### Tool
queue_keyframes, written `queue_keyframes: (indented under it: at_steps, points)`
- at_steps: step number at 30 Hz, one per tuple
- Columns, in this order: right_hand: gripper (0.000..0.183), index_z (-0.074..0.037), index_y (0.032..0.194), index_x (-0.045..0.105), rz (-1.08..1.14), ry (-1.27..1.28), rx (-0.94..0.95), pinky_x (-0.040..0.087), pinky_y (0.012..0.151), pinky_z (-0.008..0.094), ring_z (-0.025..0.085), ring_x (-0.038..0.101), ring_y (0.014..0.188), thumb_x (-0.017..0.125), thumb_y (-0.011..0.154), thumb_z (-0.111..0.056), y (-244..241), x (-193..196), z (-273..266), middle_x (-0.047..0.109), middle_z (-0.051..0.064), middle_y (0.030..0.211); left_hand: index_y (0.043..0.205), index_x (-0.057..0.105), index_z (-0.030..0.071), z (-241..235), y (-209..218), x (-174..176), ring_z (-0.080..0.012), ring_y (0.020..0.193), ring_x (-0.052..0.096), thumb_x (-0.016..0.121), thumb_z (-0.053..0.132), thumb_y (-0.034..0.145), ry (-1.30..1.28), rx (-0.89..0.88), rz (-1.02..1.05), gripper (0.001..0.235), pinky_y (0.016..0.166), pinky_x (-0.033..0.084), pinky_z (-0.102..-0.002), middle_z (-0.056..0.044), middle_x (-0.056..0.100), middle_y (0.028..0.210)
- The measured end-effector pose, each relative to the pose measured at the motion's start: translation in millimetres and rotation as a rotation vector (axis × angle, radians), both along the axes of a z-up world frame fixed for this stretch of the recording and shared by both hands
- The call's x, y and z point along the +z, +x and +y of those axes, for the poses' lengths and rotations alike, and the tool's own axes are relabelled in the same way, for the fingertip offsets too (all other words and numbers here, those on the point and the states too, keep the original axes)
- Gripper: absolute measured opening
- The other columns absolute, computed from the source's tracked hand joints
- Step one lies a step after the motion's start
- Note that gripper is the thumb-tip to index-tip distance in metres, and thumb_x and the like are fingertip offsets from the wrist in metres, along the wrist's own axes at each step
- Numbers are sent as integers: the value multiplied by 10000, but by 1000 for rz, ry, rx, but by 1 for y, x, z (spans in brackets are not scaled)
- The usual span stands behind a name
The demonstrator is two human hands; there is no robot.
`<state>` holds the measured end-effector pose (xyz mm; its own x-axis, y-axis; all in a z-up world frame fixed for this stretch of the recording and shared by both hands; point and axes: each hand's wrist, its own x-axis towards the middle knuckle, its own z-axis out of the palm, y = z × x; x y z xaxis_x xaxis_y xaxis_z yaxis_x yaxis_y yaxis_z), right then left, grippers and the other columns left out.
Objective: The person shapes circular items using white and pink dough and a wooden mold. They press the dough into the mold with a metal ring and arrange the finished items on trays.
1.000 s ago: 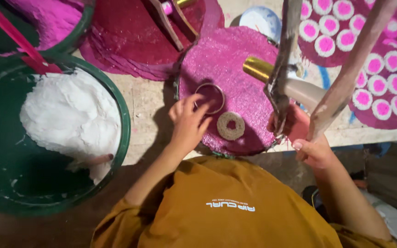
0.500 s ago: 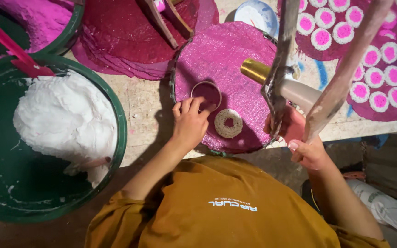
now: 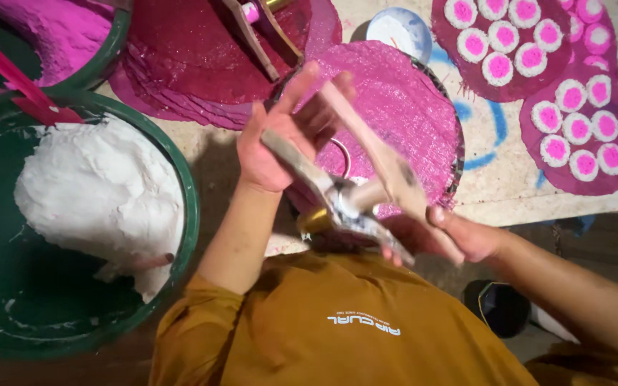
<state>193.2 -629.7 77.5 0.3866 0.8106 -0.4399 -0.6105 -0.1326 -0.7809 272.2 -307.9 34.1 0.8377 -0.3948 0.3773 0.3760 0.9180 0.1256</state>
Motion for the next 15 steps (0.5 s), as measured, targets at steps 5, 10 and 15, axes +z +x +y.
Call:
queue_keyframes:
  at_steps: [5,10,15]
  points:
    - [1103,74,1515,402,1,-150,166,485,1053,457,322,630,1205,420,874,-823,30,29,-2,642,235,1317,1482,522,93,-3,6,21,-277,1330,499,651,267,871,52,135,-286,648,1179,378,-397,-109,570,1338]
    - [1020,39,1485,451,-101,-457,251,418,1107,427,287,549,1331,419,855,-763,82,54,-21,587,189,1462,1146,595,123,-7,39,7,-193,1063,555,577,196,833,26,272,-320,322,1021,428,-337,-48,589,1107]
    - [1013,-15,1454,509,-197,-713,315,475,1034,393,253,635,1205,306,839,-794,110,54,-11,639,148,1321,1097,543,156,-14,59,-30,-246,1218,561,610,203,755,-88,246,-124,352,1255,362,-475,-11,563,1091]
